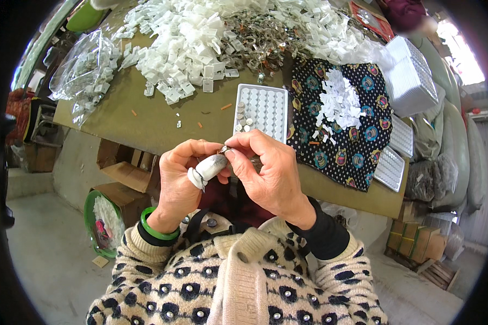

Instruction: The person repeatedly picks small white plastic housings and metal contacts from a table, inserts the contacts into the housings, and places the assembled units into a white tray. The person handles items one at a time and continues the cycle throughout the clip.

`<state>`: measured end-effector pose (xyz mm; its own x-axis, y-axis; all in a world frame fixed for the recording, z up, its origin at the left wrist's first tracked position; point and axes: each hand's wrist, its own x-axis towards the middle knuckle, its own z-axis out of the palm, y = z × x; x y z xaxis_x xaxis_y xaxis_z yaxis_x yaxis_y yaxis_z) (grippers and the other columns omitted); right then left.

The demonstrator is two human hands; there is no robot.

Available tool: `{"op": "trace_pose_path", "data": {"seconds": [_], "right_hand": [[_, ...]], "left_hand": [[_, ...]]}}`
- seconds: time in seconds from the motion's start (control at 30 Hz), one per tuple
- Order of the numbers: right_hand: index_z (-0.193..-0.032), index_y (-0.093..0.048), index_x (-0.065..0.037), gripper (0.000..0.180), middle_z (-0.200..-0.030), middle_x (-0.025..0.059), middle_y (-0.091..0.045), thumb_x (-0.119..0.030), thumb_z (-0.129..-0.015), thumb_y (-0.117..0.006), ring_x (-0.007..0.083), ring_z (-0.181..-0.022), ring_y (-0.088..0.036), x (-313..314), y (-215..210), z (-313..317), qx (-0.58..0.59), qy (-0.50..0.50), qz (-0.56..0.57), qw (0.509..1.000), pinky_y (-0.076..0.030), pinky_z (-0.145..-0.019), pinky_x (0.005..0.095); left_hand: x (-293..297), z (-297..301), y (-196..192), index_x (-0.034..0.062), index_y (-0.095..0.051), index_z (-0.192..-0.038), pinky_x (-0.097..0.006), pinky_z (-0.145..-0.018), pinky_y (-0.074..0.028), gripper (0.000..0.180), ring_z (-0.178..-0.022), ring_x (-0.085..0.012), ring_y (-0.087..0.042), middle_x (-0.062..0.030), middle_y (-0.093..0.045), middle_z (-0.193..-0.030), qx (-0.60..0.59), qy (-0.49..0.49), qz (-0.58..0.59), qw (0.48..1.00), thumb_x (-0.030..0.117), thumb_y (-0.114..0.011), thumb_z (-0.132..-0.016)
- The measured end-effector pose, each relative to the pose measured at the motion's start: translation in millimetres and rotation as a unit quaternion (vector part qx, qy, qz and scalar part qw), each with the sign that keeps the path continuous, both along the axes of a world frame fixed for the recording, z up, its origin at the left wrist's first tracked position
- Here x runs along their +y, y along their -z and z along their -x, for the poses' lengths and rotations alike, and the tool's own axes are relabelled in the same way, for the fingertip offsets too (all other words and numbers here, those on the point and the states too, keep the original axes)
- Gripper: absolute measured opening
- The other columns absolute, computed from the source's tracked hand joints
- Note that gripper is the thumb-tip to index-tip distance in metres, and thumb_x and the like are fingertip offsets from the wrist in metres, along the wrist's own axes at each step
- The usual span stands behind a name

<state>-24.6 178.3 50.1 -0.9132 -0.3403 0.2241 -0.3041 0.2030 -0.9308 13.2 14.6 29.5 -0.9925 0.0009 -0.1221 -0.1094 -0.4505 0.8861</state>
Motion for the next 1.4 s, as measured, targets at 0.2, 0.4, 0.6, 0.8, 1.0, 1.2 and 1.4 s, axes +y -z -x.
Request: {"op": "trace_pose_path", "data": {"seconds": [0.2, 0.4, 0.6, 0.8, 1.0, 1.2, 1.4], "right_hand": [[-0.093, -0.063, 0.001, 0.005, -0.08, 0.0075, -0.067, 0.001, -0.088, -0.062, 0.0125, -0.069, -0.064, 2.4, -1.0, -4.6, 0.027, 0.016, 0.0, 1.0, -0.051, -0.061, 0.0255], [-0.095, -0.062, 0.001, 0.008, -0.081, 0.0051, -0.066, -0.002, -0.089, -0.065, 0.0091, -0.072, -0.063, 0.2, 1.9, -6.6, -0.082, -0.001, 0.074, 0.994, -0.051, -0.065, 0.0241], [-0.097, -0.063, 0.001, 0.012, -0.084, 0.0056, -0.066, -0.006, -0.089, -0.068, 0.0085, -0.074, -0.063, -2.4, 5.8, -8.8, -0.067, 0.009, 0.054, 0.996, -0.051, -0.065, 0.0231], [-0.092, -0.065, -0.001, 0.018, -0.083, 0.008, -0.063, 0.01, -0.077, -0.068, 0.0175, -0.071, -0.064, -0.6, 2.1, -0.3, 0.104, -0.011, -0.046, 0.993, -0.05, -0.058, 0.0254], [-0.09, -0.066, 0.0, 0.012, -0.085, 0.0071, -0.064, 0.008, -0.082, -0.067, 0.0131, -0.072, -0.062, 2.3, 2.1, 1.0, 0.054, -0.039, -0.005, 0.998, -0.049, -0.06, 0.0238], [-0.09, -0.064, 0.002, 0.005, -0.09, 0.0029, -0.061, 0.005, -0.087, -0.065, 0.0076, -0.078, -0.059, -1.4, 8.4, -8.2, -0.165, -0.028, 0.191, 0.967, -0.047, -0.068, 0.0216], [-0.083, -0.058, 0.001, 0.013, -0.09, 0.005, -0.06, 0.013, -0.079, -0.053, 0.0058, -0.068, -0.051, 0.0, 9.1, -8.0, -0.288, -0.048, 0.274, 0.916, -0.041, -0.061, 0.0197]], "left_hand": [[-1.3, 0.4, 1.9, -0.0048, -0.065, -0.104, -0.026, -0.061, -0.054, 0.018, -0.067, -0.0143, -0.065, -0.0102, -0.069, -0.086, 0.01, 0.041, -0.015, 0.999, 0.003, -0.069, -0.087], [-9.3, -0.5, 6.0, -0.0018, -0.066, -0.103, -0.023, -0.056, -0.053, 0.018, -0.064, -0.0108, -0.064, -0.0066, -0.068, -0.082, -0.025, 0.061, -0.039, 0.997, 0.009, -0.07, -0.089], [-6.7, -2.2, 16.3, 0.0038, -0.06, -0.104, -0.032, -0.058, -0.054, 0.015, -0.066, -0.0178, -0.065, -0.0093, -0.066, -0.08, -0.049, 0.078, -0.232, 0.968, 0.014, -0.064, -0.094], [-5.7, -0.7, 18.9, 0.0034, -0.06, -0.102, -0.031, -0.059, -0.056, 0.017, -0.071, -0.0201, -0.066, -0.0104, -0.065, -0.082, -0.055, 0.113, -0.345, 0.93, 0.016, -0.067, -0.092], [-8.4, -1.3, 18.1, 0.0028, -0.059, -0.099, -0.033, -0.06, -0.056, 0.017, -0.07, -0.021, -0.066, -0.012, -0.065, -0.082, -0.039, 0.131, -0.328, 0.935, 0.017, -0.065, -0.093], [-3.4, -3.2, 19.2, 0.0043, -0.057, -0.099, -0.034, -0.059, -0.053, 0.017, -0.064, -0.0227, -0.062, -0.009, -0.061, -0.077, -0.035, 0.153, -0.373, 0.914, 0.019, -0.064, -0.094], [-6.0, -5.6, 22.3, 0.0078, -0.058, -0.106, -0.035, -0.055, -0.047, 0.022, -0.062, -0.0231, -0.058, -0.0053, -0.056, -0.073, -0.053, 0.195, -0.398, 0.895, 0.026, -0.063, -0.095]]}}
